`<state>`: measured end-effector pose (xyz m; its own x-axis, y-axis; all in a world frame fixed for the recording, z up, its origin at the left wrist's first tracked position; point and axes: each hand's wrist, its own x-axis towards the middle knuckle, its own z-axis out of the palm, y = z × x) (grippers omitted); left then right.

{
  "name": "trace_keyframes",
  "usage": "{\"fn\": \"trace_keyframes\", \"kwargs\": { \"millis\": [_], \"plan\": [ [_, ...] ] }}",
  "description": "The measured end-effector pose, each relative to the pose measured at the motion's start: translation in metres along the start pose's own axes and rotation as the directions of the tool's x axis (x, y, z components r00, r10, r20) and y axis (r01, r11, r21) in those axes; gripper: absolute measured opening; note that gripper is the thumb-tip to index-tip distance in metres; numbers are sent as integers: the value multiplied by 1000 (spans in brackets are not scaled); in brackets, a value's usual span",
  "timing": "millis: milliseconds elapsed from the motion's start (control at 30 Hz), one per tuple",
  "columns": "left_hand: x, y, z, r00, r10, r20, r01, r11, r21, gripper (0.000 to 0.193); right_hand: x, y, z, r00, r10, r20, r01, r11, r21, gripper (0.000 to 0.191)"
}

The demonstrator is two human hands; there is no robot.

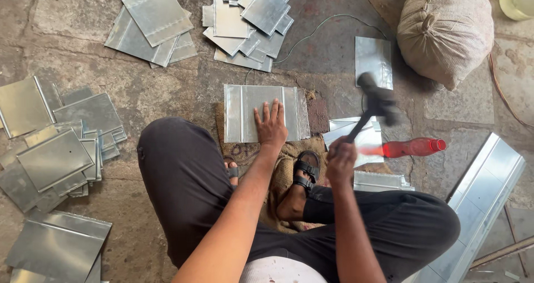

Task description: The person hammers several small metal sheets against a wooden block and a larger metal sheet. They place each sheet on the block and hit the edges or surface with a hammer before setting them aside.

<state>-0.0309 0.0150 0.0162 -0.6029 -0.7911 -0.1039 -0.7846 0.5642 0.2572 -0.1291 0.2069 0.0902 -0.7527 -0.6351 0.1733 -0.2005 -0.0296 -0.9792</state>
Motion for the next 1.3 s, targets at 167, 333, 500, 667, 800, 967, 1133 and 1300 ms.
{"fn": "trace_keyframes", "kwargs": {
  "millis": [167,333,500,667,800,967,1133,1300],
  "plan": [
    [-3,3,-8,998,2,-56,-4,1000,-28,71,-13,21,19,923,378,75,-277,786,-553,45],
    [-4,2,-10,999,1,-41,-2,999,-34,68,-28,3,11,964,265,-19,-254,898,-359,49],
    [-1,1,-10,995,24,-96,-22,1000,17,69,-37,8,15,984,167,69,-115,873,-474,43],
    [-2,3,-10,997,-2,-77,-3,998,-59,65,-35,11,3,917,399,28,-331,797,-505,48],
    [-3,2,-8,995,12,-102,-14,1000,-16,68,-56,12,-5,973,229,-30,-222,894,-390,47],
    [-2,4,-11,995,-1,-104,-2,1000,-30,69,-70,25,-2,931,356,80,-234,751,-617,46],
    [-3,7,-18,986,-13,-166,2,998,-69,61,-58,28,-3,859,512,-24,-481,790,-380,54],
    [0,1,-18,987,30,-158,-36,999,-37,67,-50,34,15,827,560,-54,-543,769,-339,50]
  ]
}}
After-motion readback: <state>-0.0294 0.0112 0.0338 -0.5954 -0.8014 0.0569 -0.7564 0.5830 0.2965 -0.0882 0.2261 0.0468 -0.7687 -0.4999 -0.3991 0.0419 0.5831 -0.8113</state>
